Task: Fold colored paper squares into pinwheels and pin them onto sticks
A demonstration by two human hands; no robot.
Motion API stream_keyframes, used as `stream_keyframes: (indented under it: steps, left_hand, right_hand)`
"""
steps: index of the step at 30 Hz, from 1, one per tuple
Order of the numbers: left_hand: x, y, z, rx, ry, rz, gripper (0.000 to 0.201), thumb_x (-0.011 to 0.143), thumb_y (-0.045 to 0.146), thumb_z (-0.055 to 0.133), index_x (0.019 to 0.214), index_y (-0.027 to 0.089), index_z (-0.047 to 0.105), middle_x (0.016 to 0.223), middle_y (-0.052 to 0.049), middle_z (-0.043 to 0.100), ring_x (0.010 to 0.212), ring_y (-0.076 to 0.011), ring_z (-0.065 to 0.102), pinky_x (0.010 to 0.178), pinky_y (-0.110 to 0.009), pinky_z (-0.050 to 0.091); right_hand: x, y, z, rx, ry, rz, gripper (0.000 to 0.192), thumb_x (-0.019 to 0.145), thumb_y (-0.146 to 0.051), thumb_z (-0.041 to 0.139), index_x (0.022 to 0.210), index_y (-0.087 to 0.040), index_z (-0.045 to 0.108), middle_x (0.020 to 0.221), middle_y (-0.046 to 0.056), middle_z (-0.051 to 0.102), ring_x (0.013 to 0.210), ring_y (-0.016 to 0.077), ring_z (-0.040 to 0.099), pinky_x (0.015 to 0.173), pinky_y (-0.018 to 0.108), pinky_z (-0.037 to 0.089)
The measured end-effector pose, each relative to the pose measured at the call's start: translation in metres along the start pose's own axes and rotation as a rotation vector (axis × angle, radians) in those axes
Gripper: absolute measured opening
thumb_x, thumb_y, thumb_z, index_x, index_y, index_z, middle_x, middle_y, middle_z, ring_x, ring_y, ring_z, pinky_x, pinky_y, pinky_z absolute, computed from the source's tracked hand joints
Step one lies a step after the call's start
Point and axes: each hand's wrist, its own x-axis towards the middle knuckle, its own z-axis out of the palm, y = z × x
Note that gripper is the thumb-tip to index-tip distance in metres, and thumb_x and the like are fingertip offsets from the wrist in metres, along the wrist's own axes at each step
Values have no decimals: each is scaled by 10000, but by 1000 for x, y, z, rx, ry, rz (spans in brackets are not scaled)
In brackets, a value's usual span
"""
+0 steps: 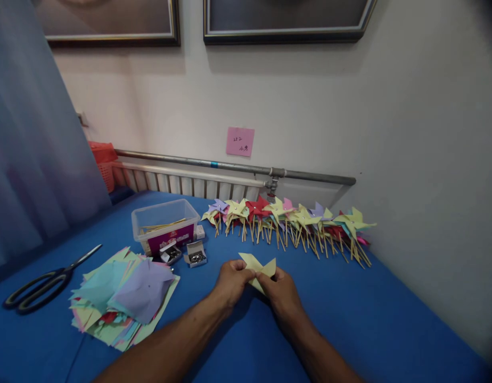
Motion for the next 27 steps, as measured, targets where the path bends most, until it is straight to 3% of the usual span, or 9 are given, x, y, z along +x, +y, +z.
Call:
stream_keyframes:
  steps: [7, 27]
  left_hand:
    - [2, -1, -1, 28, 12, 13, 167, 523, 245, 729, 571, 131, 618, 508, -5, 565, 451, -83, 406, 481, -231, 272]
    - [0, 4, -2, 109, 22, 48, 145, 544, 209, 699, 534, 155, 564, 469, 15, 522, 433, -76, 380, 467, -225, 242]
  right_hand:
    - [-1, 4, 1, 29, 24, -34, 279, 648, -394, 690, 796, -159, 656, 643, 4, 661, 595, 172, 576, 584, 273, 461]
    - [3, 4, -3, -76, 20, 28, 348, 657, -370, 628, 876, -111, 706, 779, 92, 746, 683, 238, 658, 596, 301, 487]
